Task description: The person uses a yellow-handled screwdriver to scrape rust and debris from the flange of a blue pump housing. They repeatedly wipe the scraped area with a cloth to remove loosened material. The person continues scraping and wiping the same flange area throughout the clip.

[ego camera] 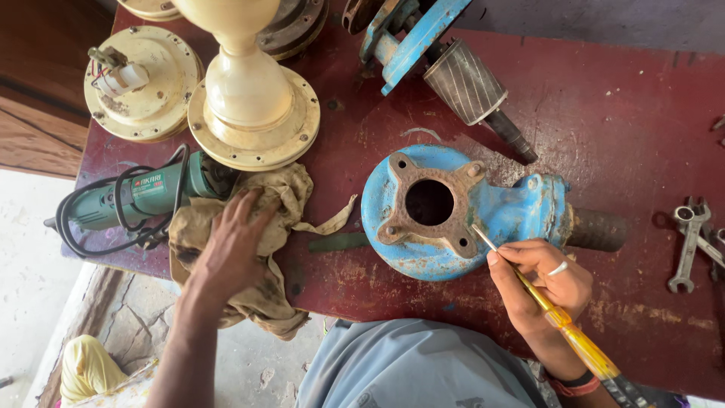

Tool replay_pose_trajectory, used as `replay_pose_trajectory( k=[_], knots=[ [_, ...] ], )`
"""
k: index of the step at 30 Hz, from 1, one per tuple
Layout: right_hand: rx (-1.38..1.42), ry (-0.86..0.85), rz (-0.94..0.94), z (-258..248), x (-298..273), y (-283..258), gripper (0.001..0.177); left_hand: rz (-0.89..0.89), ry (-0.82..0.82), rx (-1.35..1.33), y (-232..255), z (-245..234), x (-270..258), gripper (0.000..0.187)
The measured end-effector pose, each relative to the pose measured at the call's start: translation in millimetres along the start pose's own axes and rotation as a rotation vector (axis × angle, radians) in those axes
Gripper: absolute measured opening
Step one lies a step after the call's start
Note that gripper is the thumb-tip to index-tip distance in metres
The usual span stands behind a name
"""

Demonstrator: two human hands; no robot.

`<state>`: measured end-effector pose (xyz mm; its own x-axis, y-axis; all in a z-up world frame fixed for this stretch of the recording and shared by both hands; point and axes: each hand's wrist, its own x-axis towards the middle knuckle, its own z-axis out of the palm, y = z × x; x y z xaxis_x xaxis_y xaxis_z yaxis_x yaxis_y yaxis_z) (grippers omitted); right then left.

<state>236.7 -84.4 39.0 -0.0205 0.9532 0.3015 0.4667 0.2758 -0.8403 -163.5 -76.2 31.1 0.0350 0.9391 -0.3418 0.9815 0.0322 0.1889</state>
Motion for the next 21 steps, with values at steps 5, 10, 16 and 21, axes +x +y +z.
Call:
replay_pose_trajectory(
  k=[5,10,16,21],
  knots=[
    [0.033,-0.013,-0.008,-1.1,0.4,-3.5,0.010,0.016,0.203,-0.167,-14.7,1.5,4.3,0.058],
    [0.070,-0.008,-0.016,-2.3,0.3,-2.5,0.010,0.050,0.356,-0.283,-4.4,-20.6,-9.2,0.041],
    [0.072,-0.021,0.025,-1.8,-2.3,0.5,0.008,0.181,0.839,-0.142,-8.0,-80.2,-61.6,0.022],
    [0.065,-0.010,0.010,-0.9,-3.7,3.0,0.009,0.169,1.199,-0.160,3.4,-72.0,-80.6,0.022]
  ],
)
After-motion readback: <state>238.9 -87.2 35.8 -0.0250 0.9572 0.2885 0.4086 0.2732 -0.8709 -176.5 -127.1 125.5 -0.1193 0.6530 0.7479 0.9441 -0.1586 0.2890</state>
